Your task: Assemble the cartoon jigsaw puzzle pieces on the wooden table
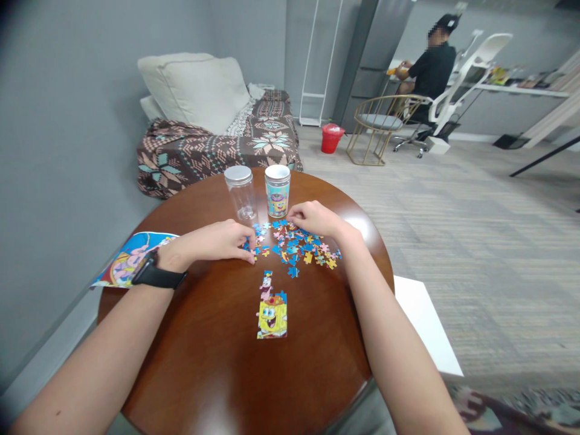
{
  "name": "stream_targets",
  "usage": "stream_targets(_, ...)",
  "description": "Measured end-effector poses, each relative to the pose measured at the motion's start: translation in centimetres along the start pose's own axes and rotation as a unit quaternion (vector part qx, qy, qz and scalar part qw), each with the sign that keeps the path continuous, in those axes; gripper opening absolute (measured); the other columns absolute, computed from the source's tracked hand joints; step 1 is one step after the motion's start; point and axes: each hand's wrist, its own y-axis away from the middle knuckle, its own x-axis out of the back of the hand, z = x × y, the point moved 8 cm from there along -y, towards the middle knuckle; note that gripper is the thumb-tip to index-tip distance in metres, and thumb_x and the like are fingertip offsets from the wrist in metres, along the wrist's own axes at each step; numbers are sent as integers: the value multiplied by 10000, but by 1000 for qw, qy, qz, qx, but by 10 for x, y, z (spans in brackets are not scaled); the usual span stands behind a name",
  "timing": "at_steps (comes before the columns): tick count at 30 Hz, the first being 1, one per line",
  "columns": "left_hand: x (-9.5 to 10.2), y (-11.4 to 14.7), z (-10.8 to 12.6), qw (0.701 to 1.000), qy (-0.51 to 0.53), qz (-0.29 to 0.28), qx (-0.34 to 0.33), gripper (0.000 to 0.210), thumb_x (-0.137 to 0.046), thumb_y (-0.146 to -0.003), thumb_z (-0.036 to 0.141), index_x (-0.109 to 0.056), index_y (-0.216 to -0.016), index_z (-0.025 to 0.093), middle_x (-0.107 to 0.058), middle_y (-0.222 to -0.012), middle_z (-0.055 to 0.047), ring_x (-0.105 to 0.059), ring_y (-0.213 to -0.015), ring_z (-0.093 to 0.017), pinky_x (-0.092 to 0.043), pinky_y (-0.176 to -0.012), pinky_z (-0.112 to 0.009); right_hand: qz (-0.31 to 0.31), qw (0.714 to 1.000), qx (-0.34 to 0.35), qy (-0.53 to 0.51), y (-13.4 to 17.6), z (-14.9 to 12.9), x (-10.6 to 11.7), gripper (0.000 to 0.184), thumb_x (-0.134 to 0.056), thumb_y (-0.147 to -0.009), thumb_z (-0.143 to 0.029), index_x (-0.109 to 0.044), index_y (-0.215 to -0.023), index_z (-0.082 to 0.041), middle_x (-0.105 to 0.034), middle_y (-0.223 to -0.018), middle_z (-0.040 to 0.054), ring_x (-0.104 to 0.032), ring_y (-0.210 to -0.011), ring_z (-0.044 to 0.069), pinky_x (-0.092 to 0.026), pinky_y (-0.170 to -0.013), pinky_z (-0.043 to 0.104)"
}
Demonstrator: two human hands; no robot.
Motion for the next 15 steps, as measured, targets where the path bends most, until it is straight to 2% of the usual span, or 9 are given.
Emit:
stream_targets(2, -2, 1, 3, 1000, 13, -21, -14, 286, -631, -734, 486, -675, -768, 205, -650, -691, 16, -566, -611, -119, -339, -529, -223, -1, 1000, 2, -1, -1, 1, -1, 226, -490, -834, -276, -688, -855, -170, -671, -749, 13, -556, -648, 115, -390, -639, 233)
stream_targets(4, 1, 2, 2, 1000, 11, -17, -12, 273, -597, -769, 466, -680, -762, 205, -650, -687, 13, -572, -621, -118, -347, -538, -220, -1, 1000, 4, -3, -1, 2, -1, 228, -489, -835, -275, -691, -860, -171, -678, -764, 16, -563, -657, 119, -397, -647, 237)
stream_targets(7, 16, 5, -12, 996, -32, 61, 51, 237, -526, -832, 406, -673, -846, 221, -678, -748, -2, -602, -685, -145, -371, -577, -232, 2, 1000, 3, -5, -1, 2, 0, 223, -494, -831, -263, -694, -867, -170, -685, -783, 22, -572, -669, 122, -406, -662, 242)
stream_targets(9, 21, 8, -23, 990, -61, 92, 91, 222, -518, -838, 395, -660, -897, 235, -694, -811, -11, -621, -736, -169, -389, -597, -244, 1, 1000, 3, -5, 0, 1, 0, 221, -496, -831, -254, -696, -872, -168, -687, -787, 25, -576, -673, 124, -410, -668, 245)
stream_targets(15, 13, 5, -32, 989, -80, 67, 106, 247, -542, -822, 421, -650, -979, 263, -704, -940, -23, -639, -854, -185, -435, -664, -244, -2, 1000, -1, -5, 1, -1, 0, 217, -499, -834, -244, -699, -869, -168, -690, -778, 23, -580, -671, 123, -414, -669, 245)
